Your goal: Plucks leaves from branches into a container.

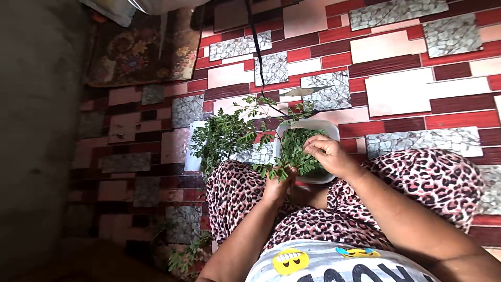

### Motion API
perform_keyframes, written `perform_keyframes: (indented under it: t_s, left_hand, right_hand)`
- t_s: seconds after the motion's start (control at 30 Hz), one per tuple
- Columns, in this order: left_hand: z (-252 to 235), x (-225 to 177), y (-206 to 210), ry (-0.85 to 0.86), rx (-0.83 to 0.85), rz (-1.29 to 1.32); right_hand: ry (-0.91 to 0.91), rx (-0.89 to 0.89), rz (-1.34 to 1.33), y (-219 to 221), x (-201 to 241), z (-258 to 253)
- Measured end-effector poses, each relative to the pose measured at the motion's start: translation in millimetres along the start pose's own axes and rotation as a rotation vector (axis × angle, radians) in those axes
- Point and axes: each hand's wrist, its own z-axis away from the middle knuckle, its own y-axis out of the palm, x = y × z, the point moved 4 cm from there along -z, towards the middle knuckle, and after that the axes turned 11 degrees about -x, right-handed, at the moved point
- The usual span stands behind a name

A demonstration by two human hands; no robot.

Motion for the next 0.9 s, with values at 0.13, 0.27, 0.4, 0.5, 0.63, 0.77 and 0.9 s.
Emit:
perform_keyframes:
  t_s: [0.13,0.27,0.4,0.5,0.63,0.77,0.9]
  left_hand:
    - [0,0,0,0.008,0.000,0.003]
    - [0,1,-1,0.007,-0.004,-0.009]
    - [-1,1,0,-0.001,0.005,0.019]
    - [-2,1,0,-0.004,0.012,0.037]
    - [-1,-1,1,-0.034,0.010,0.045]
    - [1,-2,4,-0.049,0.024,-0.001]
    - [1,-2,6,-0.035,0.087,0.008]
  right_hand:
    - [0.002,0.063,-0.027,9,3,4]
    - [0.013,0.035,-0.124,16,5,7]
    - [0.074,-0.036,-0.312,13,-2,5]
    - [0.123,-0.033,-0.257,4,-6,0]
    - [0.191,0.004,-0.150,2,-10,0]
    - [0.372,0.106,-0.272,12,-11,3]
    - [0.467,0.150,-0.380,22,-14,4]
